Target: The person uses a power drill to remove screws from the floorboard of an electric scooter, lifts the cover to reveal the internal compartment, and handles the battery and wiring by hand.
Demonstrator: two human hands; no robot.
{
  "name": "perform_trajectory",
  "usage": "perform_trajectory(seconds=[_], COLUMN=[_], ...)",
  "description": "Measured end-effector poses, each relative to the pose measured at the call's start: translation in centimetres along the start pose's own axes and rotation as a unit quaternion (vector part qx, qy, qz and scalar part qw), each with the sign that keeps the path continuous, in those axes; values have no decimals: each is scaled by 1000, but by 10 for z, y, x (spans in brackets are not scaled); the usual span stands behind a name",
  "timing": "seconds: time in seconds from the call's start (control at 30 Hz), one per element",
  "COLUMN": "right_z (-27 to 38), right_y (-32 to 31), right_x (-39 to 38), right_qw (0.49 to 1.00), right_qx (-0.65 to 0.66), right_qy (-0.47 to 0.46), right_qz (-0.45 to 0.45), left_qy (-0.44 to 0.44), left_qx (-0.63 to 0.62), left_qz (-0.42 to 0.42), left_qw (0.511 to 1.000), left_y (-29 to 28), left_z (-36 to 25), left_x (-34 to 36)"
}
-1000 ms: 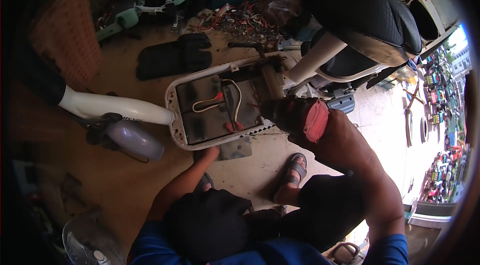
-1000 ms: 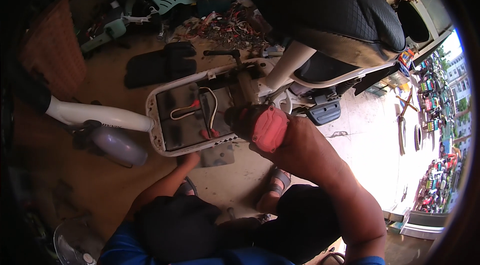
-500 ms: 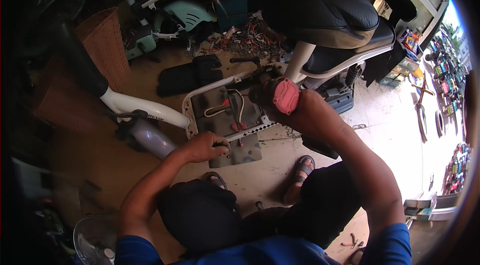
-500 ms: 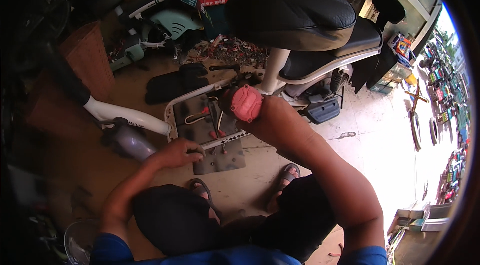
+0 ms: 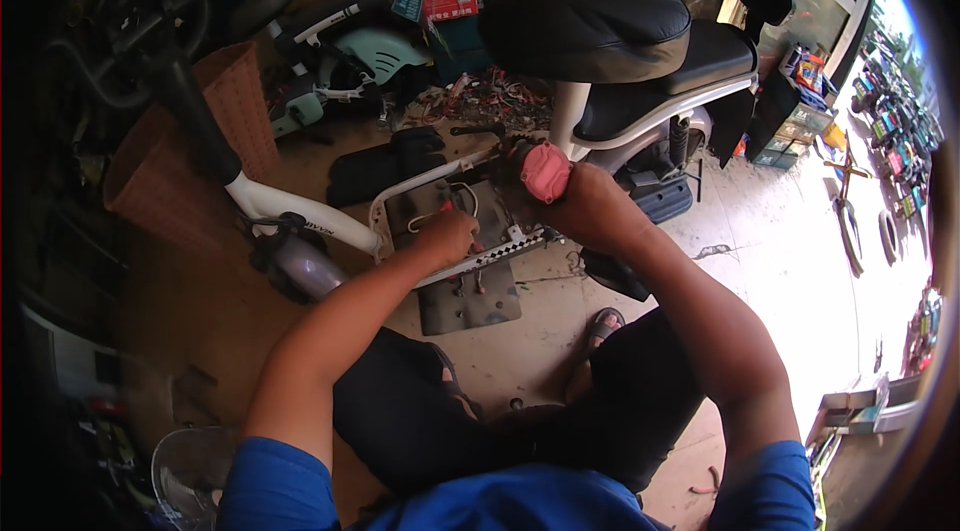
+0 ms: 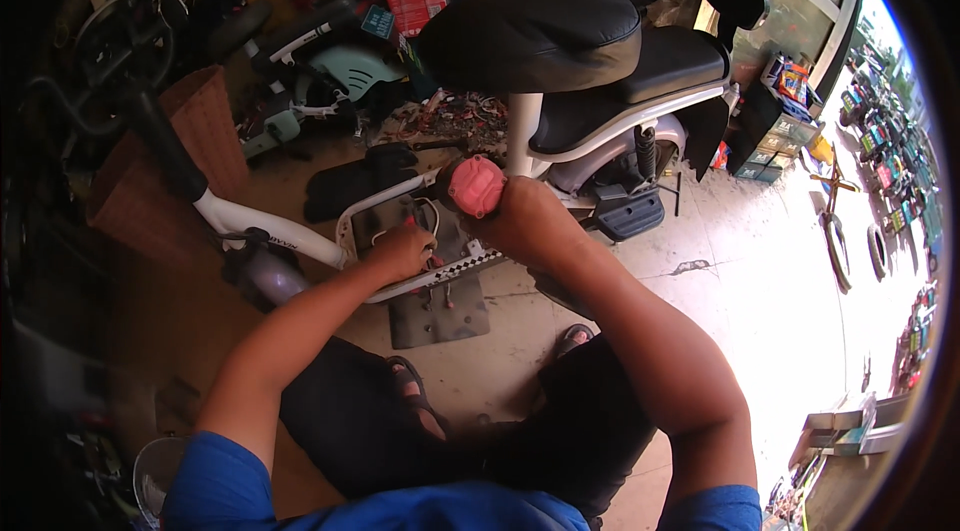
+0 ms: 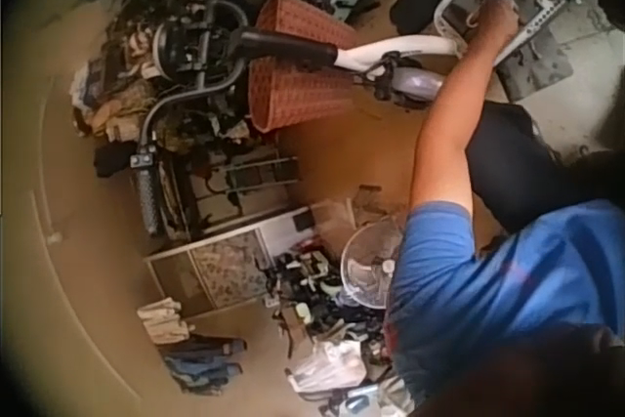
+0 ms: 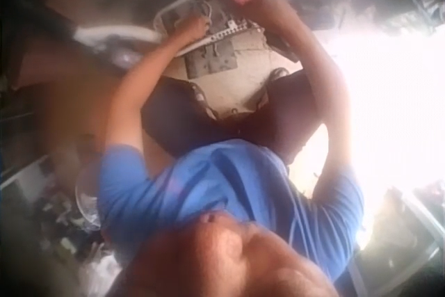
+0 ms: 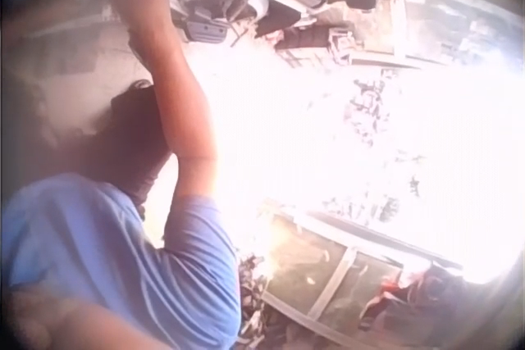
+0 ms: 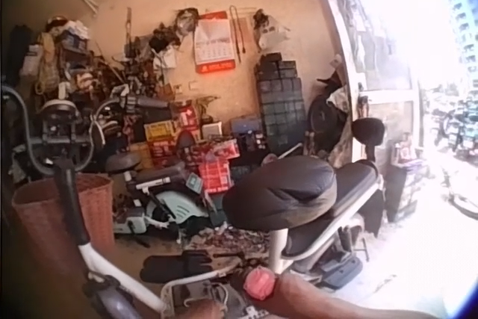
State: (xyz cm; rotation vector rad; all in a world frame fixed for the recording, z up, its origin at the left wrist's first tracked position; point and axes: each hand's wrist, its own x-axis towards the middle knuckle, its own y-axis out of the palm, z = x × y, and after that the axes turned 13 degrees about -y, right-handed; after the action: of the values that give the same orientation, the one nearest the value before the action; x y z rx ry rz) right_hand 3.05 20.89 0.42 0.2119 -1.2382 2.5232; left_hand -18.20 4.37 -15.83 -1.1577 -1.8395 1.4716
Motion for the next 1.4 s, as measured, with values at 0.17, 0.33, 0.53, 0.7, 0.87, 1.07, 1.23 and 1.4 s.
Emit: perform_trajectory(seconds=[0.17,0.33,0.53,0.7,0.87,1.07,1.23,1.4], right_z=[-4,-9,-28,-38,-62,-80,-87,-82], right_y=[2,-3,-5,10,21,35,34,34], right_x=[-8,-10,-13,-9,-13,-10,-8,-9], right_qw=[1000,1000,1000,998,997,995,996,995], right_qx=[-14,-15,-7,-31,44,100,62,83], right_qy=[-11,-14,1,-30,-43,19,30,35], right_qz=[0,14,1,-46,-37,-13,54,40], left_qy=[31,153,249,270,328,334,341,347], left_qx=[55,151,183,283,280,274,272,276], left_qz=[65,68,62,69,51,57,59,54], left_qw=[996,974,949,918,901,900,898,895], left_y=[15,14,15,45,42,33,28,21], left_z=[0,1,-11,20,14,15,16,20], left_x=[14,8,10,25,26,27,29,26])
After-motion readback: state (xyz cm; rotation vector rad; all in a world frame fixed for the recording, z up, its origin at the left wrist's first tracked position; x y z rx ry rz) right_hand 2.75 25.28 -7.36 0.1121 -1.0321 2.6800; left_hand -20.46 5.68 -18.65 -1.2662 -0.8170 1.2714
